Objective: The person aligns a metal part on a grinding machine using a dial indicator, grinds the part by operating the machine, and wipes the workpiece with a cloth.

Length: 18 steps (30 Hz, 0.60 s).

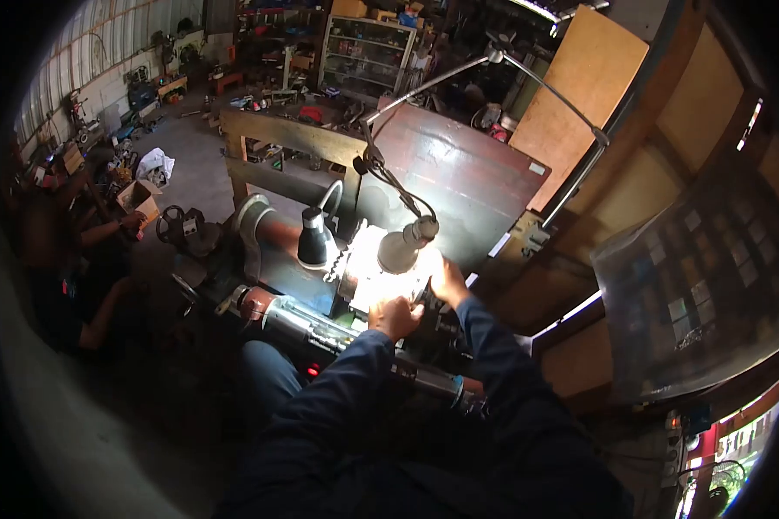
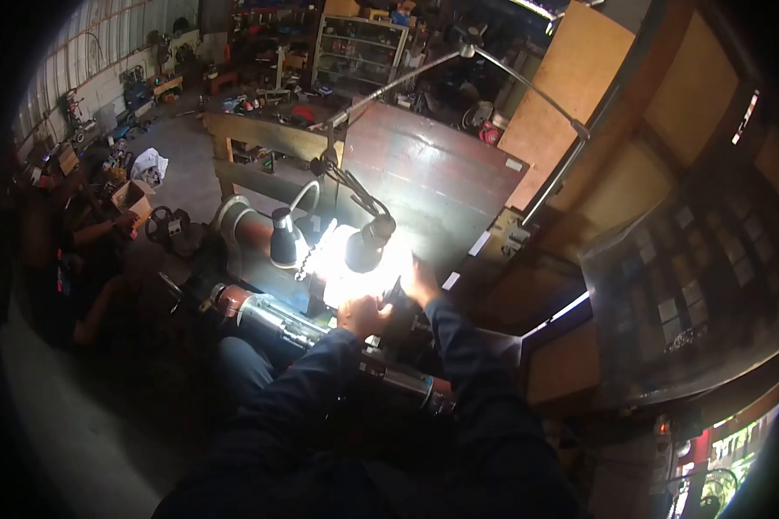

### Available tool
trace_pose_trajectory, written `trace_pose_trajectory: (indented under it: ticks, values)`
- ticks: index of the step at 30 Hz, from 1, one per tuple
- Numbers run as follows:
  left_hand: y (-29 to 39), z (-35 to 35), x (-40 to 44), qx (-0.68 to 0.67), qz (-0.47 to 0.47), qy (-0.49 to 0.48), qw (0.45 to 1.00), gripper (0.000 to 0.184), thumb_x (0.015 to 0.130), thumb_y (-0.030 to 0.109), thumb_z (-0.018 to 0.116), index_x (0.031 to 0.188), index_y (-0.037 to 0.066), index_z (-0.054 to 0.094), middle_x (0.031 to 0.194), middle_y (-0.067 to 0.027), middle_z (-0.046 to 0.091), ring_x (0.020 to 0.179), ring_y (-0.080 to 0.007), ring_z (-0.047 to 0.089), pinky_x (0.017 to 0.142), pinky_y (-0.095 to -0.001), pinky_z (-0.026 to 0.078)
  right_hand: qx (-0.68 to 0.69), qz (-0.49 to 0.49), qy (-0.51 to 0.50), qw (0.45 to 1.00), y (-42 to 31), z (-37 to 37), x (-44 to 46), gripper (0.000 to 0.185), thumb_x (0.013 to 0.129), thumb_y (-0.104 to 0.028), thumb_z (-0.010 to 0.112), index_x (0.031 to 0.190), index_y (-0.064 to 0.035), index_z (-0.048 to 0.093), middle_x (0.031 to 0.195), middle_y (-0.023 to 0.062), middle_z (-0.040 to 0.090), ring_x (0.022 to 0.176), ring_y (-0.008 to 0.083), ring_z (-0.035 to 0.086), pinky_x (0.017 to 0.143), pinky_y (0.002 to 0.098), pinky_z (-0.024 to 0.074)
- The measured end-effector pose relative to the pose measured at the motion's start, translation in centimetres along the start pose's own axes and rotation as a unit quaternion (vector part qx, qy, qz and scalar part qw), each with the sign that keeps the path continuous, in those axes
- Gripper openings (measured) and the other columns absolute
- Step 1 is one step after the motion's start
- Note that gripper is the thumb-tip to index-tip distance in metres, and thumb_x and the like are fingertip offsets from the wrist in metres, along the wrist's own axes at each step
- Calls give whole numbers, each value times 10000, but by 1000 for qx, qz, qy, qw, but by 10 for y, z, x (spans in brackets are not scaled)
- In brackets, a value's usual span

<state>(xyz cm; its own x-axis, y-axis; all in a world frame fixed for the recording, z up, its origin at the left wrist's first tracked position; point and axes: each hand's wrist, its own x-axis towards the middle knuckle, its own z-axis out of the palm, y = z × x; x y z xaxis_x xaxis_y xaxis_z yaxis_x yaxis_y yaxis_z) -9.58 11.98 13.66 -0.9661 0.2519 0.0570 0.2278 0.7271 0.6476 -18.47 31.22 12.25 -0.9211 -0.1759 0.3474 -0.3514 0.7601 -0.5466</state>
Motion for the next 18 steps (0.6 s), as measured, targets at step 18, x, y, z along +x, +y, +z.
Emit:
trace_pose_trajectory:
  ticks: [18]
  values:
    - [0,10,-4,19,36,28,999,298,892,376,639,896,92,731,831,-159,719,819,-345,713,706,-448,559,14,-21,18,1000,61,22,20,381,939,-163,396,1205,0,615,1146,232,674,1068,383,640,921,439,501]
